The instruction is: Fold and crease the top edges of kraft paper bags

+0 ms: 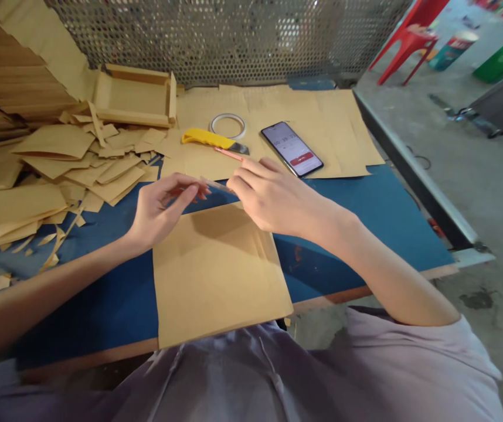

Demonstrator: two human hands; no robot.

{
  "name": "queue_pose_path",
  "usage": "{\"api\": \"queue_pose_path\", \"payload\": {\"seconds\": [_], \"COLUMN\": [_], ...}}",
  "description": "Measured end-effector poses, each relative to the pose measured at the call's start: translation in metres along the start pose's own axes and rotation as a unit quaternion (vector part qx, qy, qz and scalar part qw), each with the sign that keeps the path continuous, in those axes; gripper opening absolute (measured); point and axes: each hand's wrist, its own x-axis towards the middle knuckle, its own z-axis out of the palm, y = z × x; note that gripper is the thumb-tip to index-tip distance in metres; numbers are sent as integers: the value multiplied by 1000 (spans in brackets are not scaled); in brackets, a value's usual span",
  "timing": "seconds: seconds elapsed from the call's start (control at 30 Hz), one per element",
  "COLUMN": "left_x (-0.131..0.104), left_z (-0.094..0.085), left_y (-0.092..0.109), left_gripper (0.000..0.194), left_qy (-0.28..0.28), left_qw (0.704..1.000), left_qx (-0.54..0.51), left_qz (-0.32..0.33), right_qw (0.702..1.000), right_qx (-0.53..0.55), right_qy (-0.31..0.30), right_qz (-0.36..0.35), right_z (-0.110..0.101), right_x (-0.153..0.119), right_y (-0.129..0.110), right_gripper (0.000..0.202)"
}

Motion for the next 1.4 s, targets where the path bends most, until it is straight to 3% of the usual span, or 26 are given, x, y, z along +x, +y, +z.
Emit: {"api": "queue_pose_path", "payload": {"seconds": [0.17, 0.23, 0.3, 0.43, 0.53, 0.63, 0.73, 0.9, 1.03, 1.23, 1.4], "left_x": [-6, -4, 2, 13, 15, 17, 18, 15, 13, 24, 26], "left_z": [-20, -28, -33, -30, -20, -14, -15, -14, -2, 13, 17], "left_y": [7, 9, 12, 17, 15, 8, 3, -1, -3, -9, -15], "left_gripper": [23, 20, 18, 36, 39, 34, 33, 31, 33, 39, 25], "left_qy": [13, 12, -20, -170, -250, -272, -284, -279, -293, -276, -252], "left_qw": [999, 1000, 991, 907, 856, 828, 819, 829, 826, 761, 790], "left_qx": [-38, 15, 104, 261, 309, 349, 346, 308, 309, 377, 378], "left_qz": [-27, 7, 86, 282, 330, 344, 360, 374, 370, 450, 411], "right_qw": [999, 998, 993, 977, 971, 967, 974, 993, 993, 988, 988], "right_qx": [-21, -44, -76, -100, -70, -33, 35, 38, 49, 113, 125], "right_qy": [-16, -20, -17, 17, 25, 33, 71, 95, 95, 100, 90], "right_qz": [-27, -48, -88, -189, -229, -251, -213, -57, -55, -18, -2], "right_z": [-9, -11, -8, 11, 23, 24, 19, 28, 46, 48, 47], "right_x": [0, 1, 3, 6, 4, -2, -13, -38, -51, -53, -54], "right_y": [-7, -14, -24, -41, -48, -47, -31, 8, 19, 18, 18], "right_gripper": [38, 38, 37, 32, 26, 24, 29, 29, 32, 32, 31]}}
